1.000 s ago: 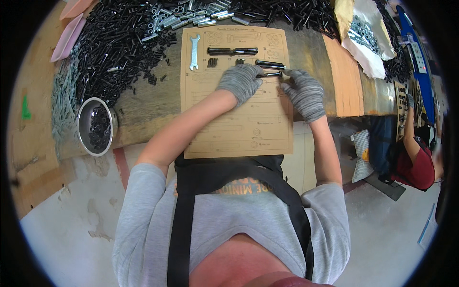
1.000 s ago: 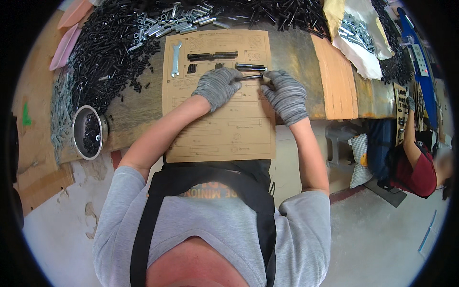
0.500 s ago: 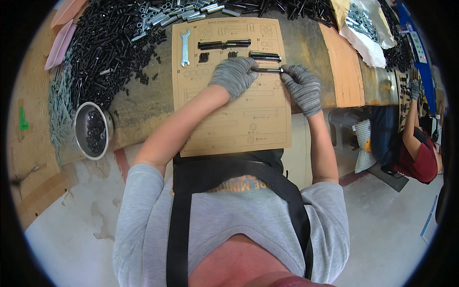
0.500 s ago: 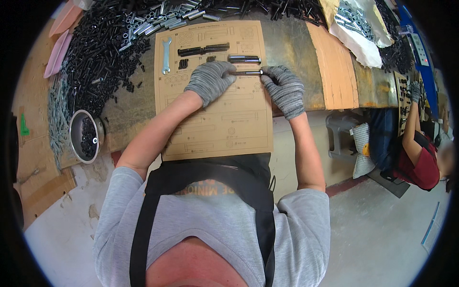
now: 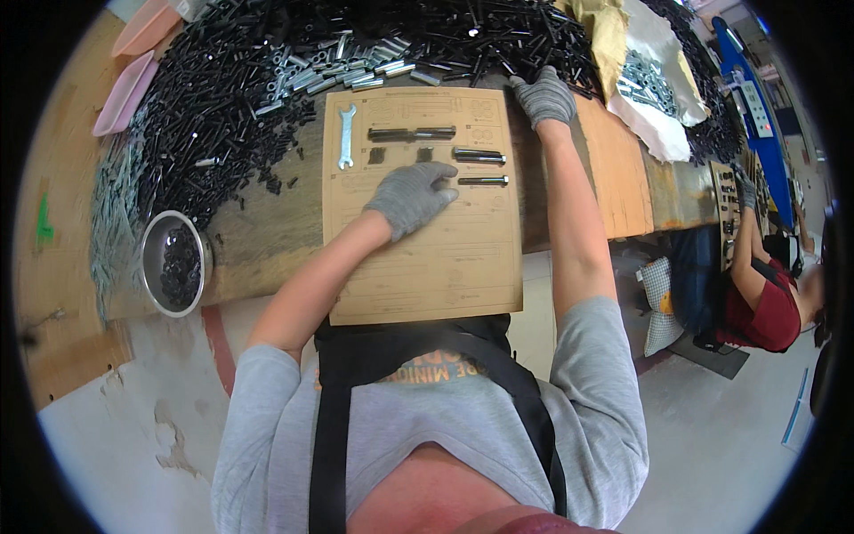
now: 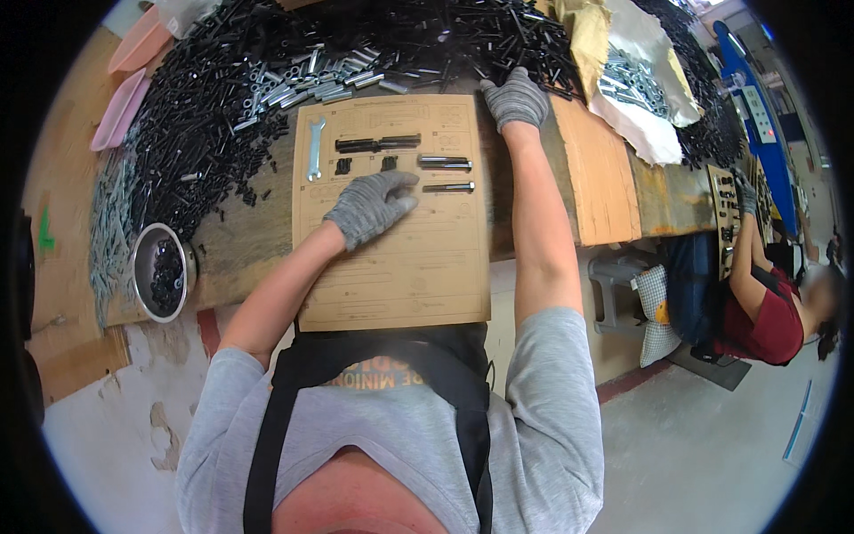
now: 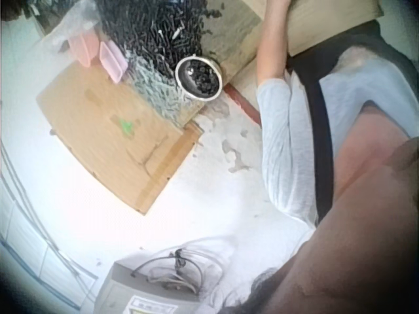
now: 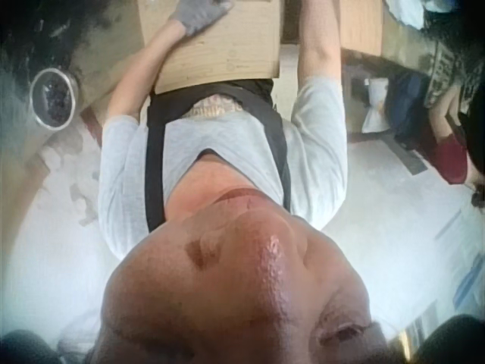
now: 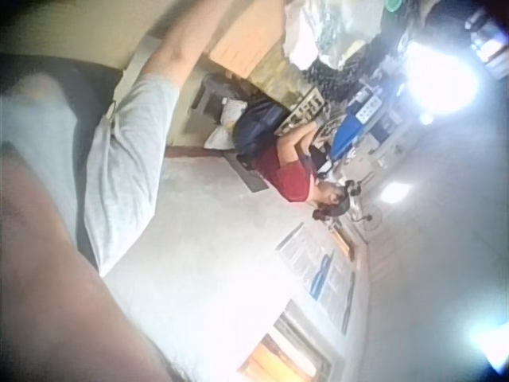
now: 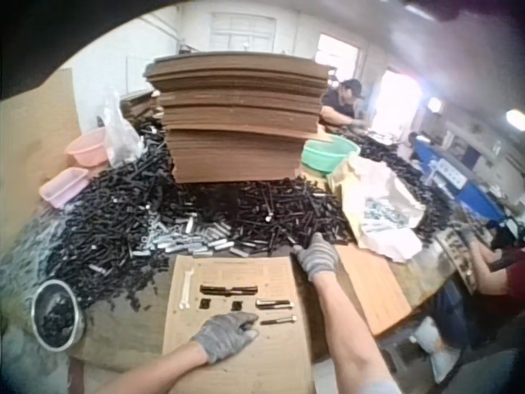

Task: The person picks small black metal parts from a pile and places them onto a cardboard template with printed outlines. They use a wrench to tighten some of the parts and then lift the completed board to stack it with others.

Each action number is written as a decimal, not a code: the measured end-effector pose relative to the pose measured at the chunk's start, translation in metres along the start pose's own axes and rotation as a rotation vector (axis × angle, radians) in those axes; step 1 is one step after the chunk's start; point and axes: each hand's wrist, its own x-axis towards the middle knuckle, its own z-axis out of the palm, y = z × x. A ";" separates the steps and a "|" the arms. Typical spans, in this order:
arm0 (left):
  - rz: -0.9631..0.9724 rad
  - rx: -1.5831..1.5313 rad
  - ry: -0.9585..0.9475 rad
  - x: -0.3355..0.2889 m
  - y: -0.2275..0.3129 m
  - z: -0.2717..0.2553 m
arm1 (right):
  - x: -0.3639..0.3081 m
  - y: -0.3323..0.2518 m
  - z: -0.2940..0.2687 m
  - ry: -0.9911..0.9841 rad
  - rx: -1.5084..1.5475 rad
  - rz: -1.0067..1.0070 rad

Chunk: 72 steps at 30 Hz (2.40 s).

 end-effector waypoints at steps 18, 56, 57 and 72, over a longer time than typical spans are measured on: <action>-0.229 -0.079 0.383 -0.208 -0.094 -0.043 | -0.233 0.033 -0.042 -0.339 0.588 -0.584; -0.291 0.927 0.296 0.091 -0.113 -0.151 | -0.075 -0.119 0.005 -0.147 0.373 -0.756; -0.281 0.945 0.314 0.095 -0.115 -0.150 | -0.064 -0.136 0.014 -0.189 0.270 -0.773; -0.049 0.693 0.547 0.095 -0.123 -0.184 | -0.070 -0.142 -0.010 -0.024 0.224 -0.796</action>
